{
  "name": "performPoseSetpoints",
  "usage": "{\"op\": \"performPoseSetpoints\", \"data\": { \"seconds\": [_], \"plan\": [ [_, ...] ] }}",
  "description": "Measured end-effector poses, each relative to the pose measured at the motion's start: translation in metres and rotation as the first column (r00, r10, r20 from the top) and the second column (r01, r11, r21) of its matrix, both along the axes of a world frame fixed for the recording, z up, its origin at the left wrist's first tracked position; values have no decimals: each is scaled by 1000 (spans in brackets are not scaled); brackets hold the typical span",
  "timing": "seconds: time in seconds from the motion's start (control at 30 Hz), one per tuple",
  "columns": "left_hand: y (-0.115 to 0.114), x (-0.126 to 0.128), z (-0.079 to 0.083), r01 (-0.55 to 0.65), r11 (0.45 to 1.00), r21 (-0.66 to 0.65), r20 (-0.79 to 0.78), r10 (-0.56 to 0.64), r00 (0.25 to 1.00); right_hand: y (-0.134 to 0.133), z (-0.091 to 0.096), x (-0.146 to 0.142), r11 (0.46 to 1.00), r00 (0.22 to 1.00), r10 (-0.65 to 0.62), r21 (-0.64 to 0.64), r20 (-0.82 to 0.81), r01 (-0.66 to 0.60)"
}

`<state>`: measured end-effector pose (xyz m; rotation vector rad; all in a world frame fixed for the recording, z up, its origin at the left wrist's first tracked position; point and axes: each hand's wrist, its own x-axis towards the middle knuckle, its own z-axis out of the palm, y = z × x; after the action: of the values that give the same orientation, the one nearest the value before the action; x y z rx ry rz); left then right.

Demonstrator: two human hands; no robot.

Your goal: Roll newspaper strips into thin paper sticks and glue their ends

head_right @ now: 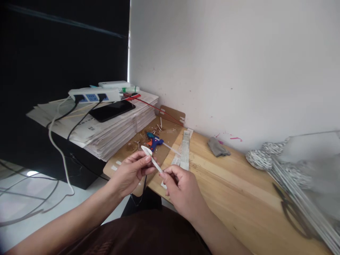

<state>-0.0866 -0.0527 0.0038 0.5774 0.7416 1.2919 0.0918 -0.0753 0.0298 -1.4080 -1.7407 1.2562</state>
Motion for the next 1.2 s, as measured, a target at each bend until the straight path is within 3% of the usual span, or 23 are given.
{"op": "performPoseSetpoints", "data": {
  "seconds": [0.23, 0.4, 0.43, 0.53, 0.6, 0.7, 0.77, 0.9, 0.97, 1.07, 1.2],
  "plan": [
    [0, 13, 4, 35, 999, -8, -1, -35, 999, -2, -4, 15, 980, 986, 41, -183, -163, -71],
    [2, 22, 3, 41, 999, -15, 8, -41, 999, -10, 0, 23, 989, 998, -57, 135, 33, 52],
    [3, 24, 3, 48, 999, -15, 6, -48, 999, -11, -1, 24, 987, 996, -71, 145, 45, 64],
    [4, 26, 1, 71, 997, -10, -8, -71, 997, -11, -7, 26, 996, 993, -49, -84, -106, 40],
    [3, 25, 0, 77, 997, -15, -24, -78, 997, -8, -14, 26, 962, 960, -34, -270, -279, -44],
    [1, 23, 1, 72, 997, -34, -43, -73, 996, -4, -21, 23, 926, 919, -22, -355, -394, -130],
    [-1, 20, 1, 56, 997, -45, -41, -58, 997, -5, -22, 21, 942, 937, -8, -318, -349, -111],
    [-3, 16, 0, 17, 997, -74, -25, -19, 1000, -10, -22, 16, 999, 991, 11, -48, -131, -17],
    [-3, 14, -3, 5, 996, -90, -23, -7, 1000, -11, -23, 15, 1000, 997, 13, 6, -82, -12],
    [-4, 12, -6, 3, 994, -110, -27, -6, 1000, -7, -25, 13, 988, 988, 48, -142, -145, -69],
    [-5, 10, -9, 32, 992, -125, -23, -35, 999, -1, -30, 13, 903, 935, 89, -369, -344, -222]
  ]
}}
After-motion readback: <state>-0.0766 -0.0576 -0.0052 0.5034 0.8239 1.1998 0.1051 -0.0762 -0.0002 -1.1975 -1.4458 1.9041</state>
